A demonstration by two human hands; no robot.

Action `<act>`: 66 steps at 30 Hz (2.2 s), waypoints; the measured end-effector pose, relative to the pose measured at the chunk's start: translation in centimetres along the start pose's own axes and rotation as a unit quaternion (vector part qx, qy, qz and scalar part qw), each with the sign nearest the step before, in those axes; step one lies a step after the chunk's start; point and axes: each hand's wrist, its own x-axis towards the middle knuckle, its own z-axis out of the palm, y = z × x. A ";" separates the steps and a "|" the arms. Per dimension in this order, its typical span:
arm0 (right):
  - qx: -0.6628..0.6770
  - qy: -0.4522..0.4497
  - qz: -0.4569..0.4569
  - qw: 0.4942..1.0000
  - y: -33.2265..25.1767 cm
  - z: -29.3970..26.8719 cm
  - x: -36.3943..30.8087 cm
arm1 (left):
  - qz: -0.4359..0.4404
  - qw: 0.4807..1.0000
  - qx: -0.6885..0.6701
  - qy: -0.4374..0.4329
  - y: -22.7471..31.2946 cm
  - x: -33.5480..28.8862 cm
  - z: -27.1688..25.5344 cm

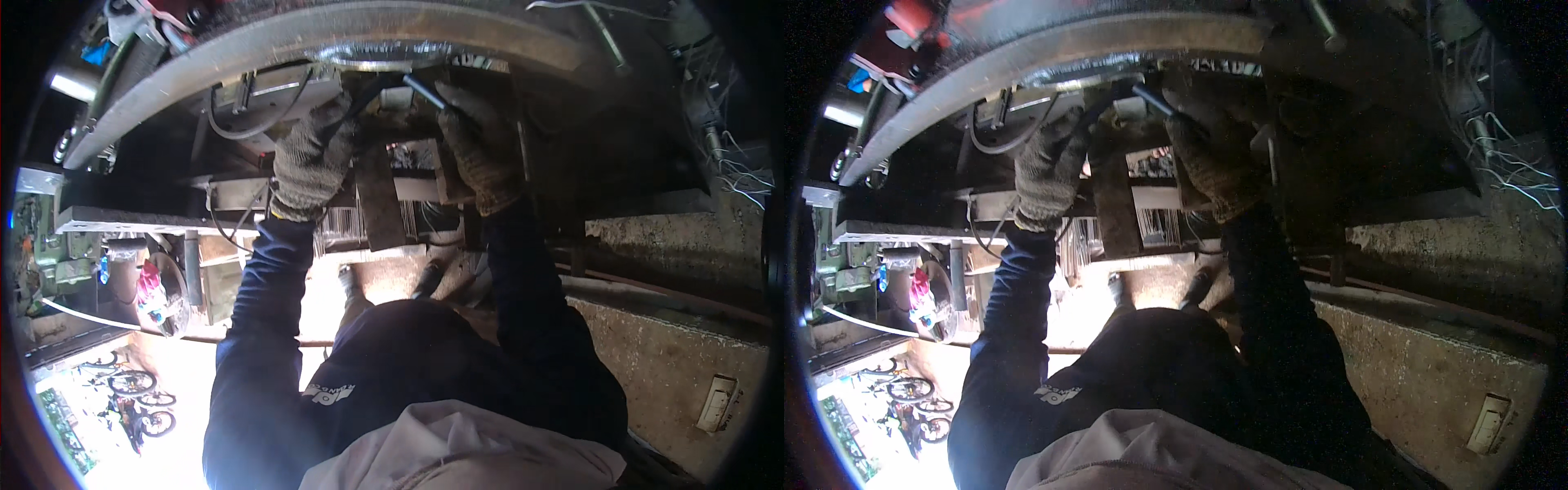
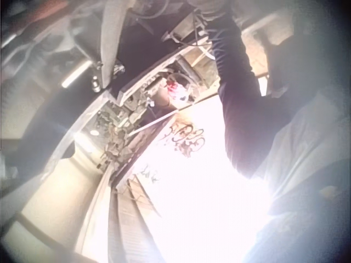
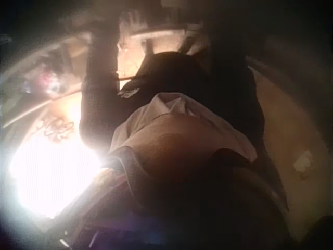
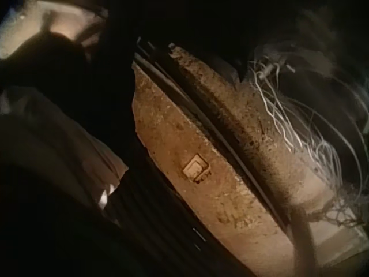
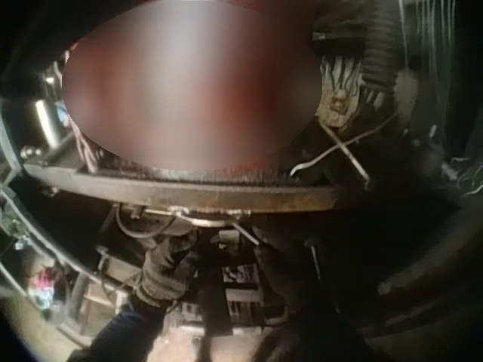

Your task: The person works on a metal machine, holding a small metal part in place while using a tool to tighten or adjust it. They use their gloved hands to position a metal pipe and a bracket under a larger red metal component.

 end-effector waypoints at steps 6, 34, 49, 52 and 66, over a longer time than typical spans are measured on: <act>-0.054 -0.002 0.001 0.999 -2.3 0.0 0.5 | 0.054 0.996 0.077 0.006 -0.7 0.2 -0.4; -0.130 0.006 -0.057 0.990 -1.6 -0.2 0.7 | -0.059 0.997 0.050 0.001 1.0 0.0 -0.3; -0.014 0.014 -0.047 0.999 -0.1 0.3 0.3 | -0.057 0.998 -0.008 0.019 0.2 -0.3 0.3; -0.080 -0.007 -0.018 0.997 -0.2 -0.2 0.2 | -0.038 0.999 0.035 0.014 0.7 0.0 0.1; -0.027 -0.009 0.006 1.000 -0.9 0.0 0.2 | -0.048 0.998 0.034 0.001 0.5 0.2 0.0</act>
